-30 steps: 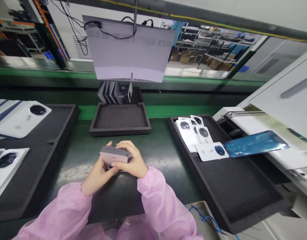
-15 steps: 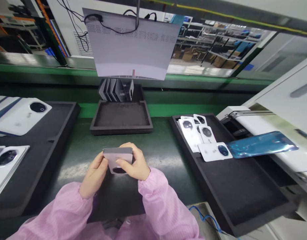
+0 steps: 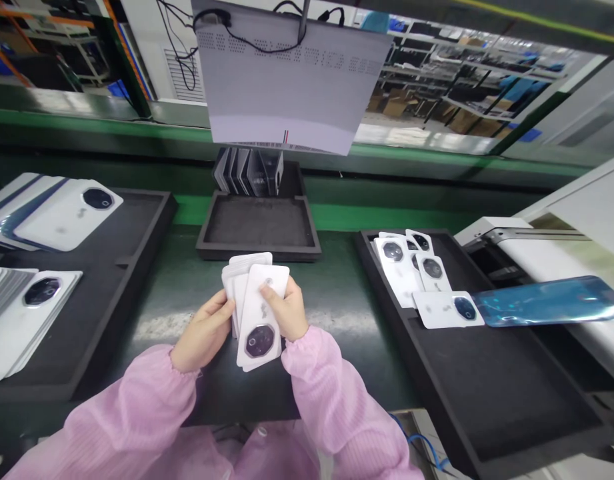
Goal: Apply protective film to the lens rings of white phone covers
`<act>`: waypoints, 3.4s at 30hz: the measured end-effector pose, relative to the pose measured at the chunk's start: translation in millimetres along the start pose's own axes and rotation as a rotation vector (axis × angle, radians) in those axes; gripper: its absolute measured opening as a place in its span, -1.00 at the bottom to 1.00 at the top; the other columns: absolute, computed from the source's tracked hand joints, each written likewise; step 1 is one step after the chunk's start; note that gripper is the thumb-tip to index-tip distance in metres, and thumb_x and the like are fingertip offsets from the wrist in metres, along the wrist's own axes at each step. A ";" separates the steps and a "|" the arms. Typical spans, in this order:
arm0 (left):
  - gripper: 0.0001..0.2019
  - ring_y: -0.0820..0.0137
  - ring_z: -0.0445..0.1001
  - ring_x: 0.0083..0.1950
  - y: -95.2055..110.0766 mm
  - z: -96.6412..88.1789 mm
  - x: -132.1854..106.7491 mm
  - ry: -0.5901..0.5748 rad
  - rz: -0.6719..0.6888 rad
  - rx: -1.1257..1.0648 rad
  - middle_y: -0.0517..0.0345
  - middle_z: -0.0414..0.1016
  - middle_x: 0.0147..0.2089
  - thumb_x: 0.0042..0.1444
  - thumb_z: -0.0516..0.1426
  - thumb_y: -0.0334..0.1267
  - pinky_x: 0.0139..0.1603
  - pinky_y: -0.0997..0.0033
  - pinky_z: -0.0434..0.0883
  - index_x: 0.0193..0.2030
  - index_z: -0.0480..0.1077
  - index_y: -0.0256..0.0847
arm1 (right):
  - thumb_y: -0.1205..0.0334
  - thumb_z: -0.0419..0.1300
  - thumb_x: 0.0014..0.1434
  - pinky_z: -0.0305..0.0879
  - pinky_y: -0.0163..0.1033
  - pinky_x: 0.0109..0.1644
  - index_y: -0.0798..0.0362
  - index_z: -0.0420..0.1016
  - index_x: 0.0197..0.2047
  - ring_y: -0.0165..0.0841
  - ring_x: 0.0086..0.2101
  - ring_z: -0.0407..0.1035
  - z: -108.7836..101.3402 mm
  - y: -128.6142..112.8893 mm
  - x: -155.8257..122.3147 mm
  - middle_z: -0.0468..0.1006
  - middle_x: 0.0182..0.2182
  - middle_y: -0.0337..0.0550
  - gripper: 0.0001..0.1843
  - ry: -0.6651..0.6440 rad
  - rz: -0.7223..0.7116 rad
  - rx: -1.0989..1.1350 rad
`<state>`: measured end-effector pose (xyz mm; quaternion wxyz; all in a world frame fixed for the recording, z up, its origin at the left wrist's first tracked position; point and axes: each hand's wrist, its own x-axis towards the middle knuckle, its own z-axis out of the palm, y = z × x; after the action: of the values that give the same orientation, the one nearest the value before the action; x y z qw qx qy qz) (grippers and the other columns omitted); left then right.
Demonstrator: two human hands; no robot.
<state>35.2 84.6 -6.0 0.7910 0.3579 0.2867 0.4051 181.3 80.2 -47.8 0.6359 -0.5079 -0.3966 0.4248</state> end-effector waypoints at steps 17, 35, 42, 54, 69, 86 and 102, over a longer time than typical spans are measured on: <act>-0.69 0.28 0.48 -0.12 -17.3 -13.8 -4.9 -0.061 0.087 0.297 0.06 0.56 -0.12 0.06 0.17 -0.11 -0.07 0.36 0.37 -0.10 0.49 -0.23 | 0.14 0.43 -0.30 0.34 -0.14 -0.19 0.07 0.46 -0.35 -0.26 -0.32 0.41 -15.0 2.3 -43.1 0.50 -0.36 -0.16 -0.60 0.129 -0.264 -0.228; -0.66 0.24 0.45 0.01 -32.4 -15.8 9.2 0.020 0.127 0.091 0.05 0.52 -0.02 0.06 0.17 -0.16 0.11 0.21 0.30 -0.02 0.41 -0.20 | 0.07 0.34 -0.13 0.40 -0.14 -0.24 0.09 0.43 -0.24 -0.31 -0.37 0.48 -13.6 12.1 -21.9 0.60 -0.30 -0.10 -0.60 0.154 0.042 0.145; -0.67 0.26 0.45 0.00 -28.5 -14.3 6.6 0.045 0.152 0.113 0.10 0.52 -0.03 0.00 0.22 -0.20 0.06 0.27 0.31 -0.06 0.41 -0.17 | 0.08 0.35 -0.15 0.41 -0.18 -0.27 0.09 0.45 -0.26 -0.33 -0.41 0.48 -14.0 13.9 -23.0 0.61 -0.35 -0.13 -0.62 0.151 0.002 0.129; -0.71 0.30 0.44 0.00 -21.9 -10.0 0.9 0.018 0.209 0.191 0.10 0.53 -0.06 0.06 0.17 -0.18 0.06 0.34 0.31 -0.07 0.41 -0.20 | 0.13 0.36 -0.18 0.43 -0.17 -0.28 0.11 0.50 -0.31 -0.25 -0.37 0.50 -20.4 8.3 -35.1 0.62 -0.37 -0.08 -0.67 0.217 -0.204 -0.157; -0.51 0.25 0.33 0.14 -22.5 -3.8 -6.9 0.018 0.252 0.266 0.02 0.37 0.13 0.03 0.20 -0.18 0.12 0.32 0.28 0.10 0.22 -0.16 | 0.20 0.24 0.01 0.33 -0.03 -0.03 0.06 0.31 0.01 -0.16 -0.10 0.38 6.1 1.7 -49.7 0.46 -0.12 0.03 -0.54 0.196 -0.504 -0.505; -0.65 0.33 0.46 -0.09 -16.8 -5.8 -11.3 0.203 0.250 0.418 0.10 0.52 -0.09 0.05 0.17 -0.12 -0.09 0.42 0.35 -0.03 0.36 -0.19 | 0.07 0.02 0.20 0.33 -0.23 -0.14 0.00 0.36 -0.11 -0.33 -0.23 0.38 9.3 -31.3 -36.8 0.48 -0.24 -0.15 -0.74 0.070 -0.325 -0.109; -0.62 0.30 0.52 -0.18 -2.9 9.4 -20.2 0.175 -0.315 0.001 0.05 0.54 -0.12 0.08 0.16 -0.13 -0.21 0.35 0.43 0.04 0.31 -0.12 | 0.03 0.20 0.03 0.25 -0.41 -0.53 0.10 0.42 -0.56 -0.50 -0.59 0.24 -2.5 -40.9 9.6 0.35 -0.62 -0.29 -0.68 -0.212 0.226 0.269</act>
<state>33.2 63.2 0.4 0.8165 0.2725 0.4070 0.3056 192.4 83.5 -7.3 0.6008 -0.4123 -0.3414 0.5937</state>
